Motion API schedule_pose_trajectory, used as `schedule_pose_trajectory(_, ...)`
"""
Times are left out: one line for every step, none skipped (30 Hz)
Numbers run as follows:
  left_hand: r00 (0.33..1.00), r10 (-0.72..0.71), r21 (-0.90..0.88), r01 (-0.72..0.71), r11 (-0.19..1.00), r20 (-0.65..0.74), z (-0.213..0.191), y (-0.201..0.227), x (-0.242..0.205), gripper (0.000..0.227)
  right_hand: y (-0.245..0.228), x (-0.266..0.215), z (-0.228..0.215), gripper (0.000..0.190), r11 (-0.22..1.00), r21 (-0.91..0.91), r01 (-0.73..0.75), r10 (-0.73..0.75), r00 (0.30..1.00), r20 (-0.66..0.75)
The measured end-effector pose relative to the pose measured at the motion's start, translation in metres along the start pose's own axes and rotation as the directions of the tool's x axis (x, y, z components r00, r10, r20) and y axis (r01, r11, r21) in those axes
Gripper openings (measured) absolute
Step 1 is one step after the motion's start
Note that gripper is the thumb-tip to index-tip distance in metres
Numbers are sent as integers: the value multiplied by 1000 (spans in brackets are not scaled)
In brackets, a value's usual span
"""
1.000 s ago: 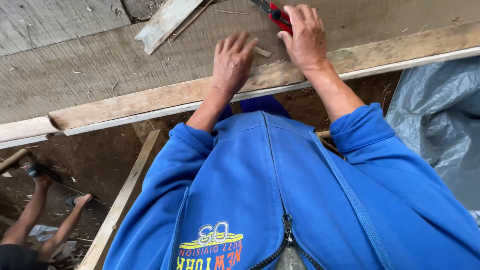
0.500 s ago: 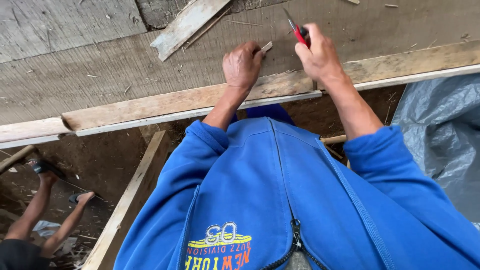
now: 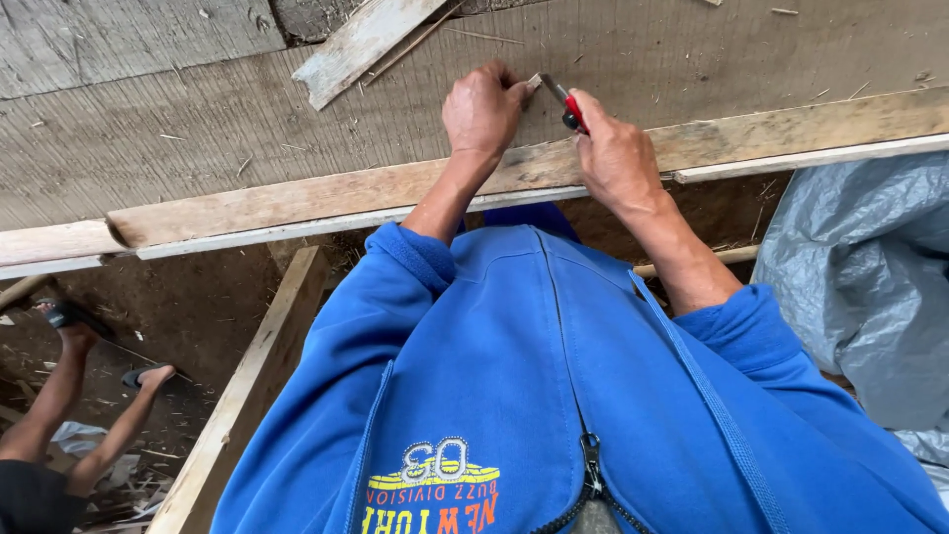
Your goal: Using a utility knife to score and snap thin wood strips from a pile of scraps in a workshop.
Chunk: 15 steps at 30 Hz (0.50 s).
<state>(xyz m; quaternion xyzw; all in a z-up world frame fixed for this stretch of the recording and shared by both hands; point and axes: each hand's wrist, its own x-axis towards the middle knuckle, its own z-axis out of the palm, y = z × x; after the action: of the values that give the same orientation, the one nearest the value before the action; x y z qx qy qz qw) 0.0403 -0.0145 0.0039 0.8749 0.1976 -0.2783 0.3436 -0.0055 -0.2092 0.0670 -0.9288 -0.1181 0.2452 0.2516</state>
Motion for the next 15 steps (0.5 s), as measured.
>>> schedule_pose_trajectory(1000,-2,-1,2,1000,2,-1,1,1,21,1,0,2,51,1000,0,-1,1,1000,2)
schedule_pose_trajectory(1000,-9,-2,9,1000,5,-2,2,2,21,2,0,5,53,995,-87,47,-51,997,-51)
schedule_pose_trajectory(1000,-17,-4,17,1000,6,-4,3,4,22,3,1,7,54,980,-175,92,-111,989,-99)
schedule_pose_trajectory(1000,-20,-6,20,1000,6,-4,3,4,22,4,1,8,54,980,-175,95,-113,989,-96)
schedule_pose_trajectory(1000,-15,-20,15,1000,0,-5,3,4,23,4,2,8,55,972,-215,94,-120,986,-111)
schedule_pose_trajectory(1000,-10,-33,10,999,-6,-5,3,5,24,5,2,8,57,963,-254,93,-129,984,-127)
schedule_pose_trajectory(1000,-11,-36,11,999,-5,-6,4,5,24,5,3,8,57,962,-256,94,-129,984,-124)
schedule_pose_trajectory(1000,-12,-36,12,999,-5,-6,5,5,23,6,3,8,56,962,-256,99,-128,987,-99)
schedule_pose_trajectory(1000,-13,-37,13,999,-6,-7,5,5,24,6,3,8,56,961,-257,105,-127,989,-73)
schedule_pose_trajectory(1000,-15,-40,15,999,-5,-5,5,6,24,7,2,10,56,960,-258,106,-128,989,-70)
schedule_pose_trajectory(1000,-14,-35,14,999,-13,-4,4,7,23,7,2,13,58,935,-342,92,-126,989,-76)
schedule_pose_trajectory(1000,-13,-29,12,1000,-21,-3,3,8,21,6,1,15,61,903,-422,78,-124,989,-83)
schedule_pose_trajectory(1000,-15,-30,14,999,-21,-3,3,8,21,6,0,19,61,903,-422,80,-126,989,-82)
schedule_pose_trajectory(1000,-15,-32,15,999,-23,-3,3,8,22,6,0,23,66,893,-447,59,-104,992,-77)
schedule_pose_trajectory(1000,-15,-35,14,999,-25,-3,4,8,22,6,-1,27,71,881,-472,38,-82,994,-73)
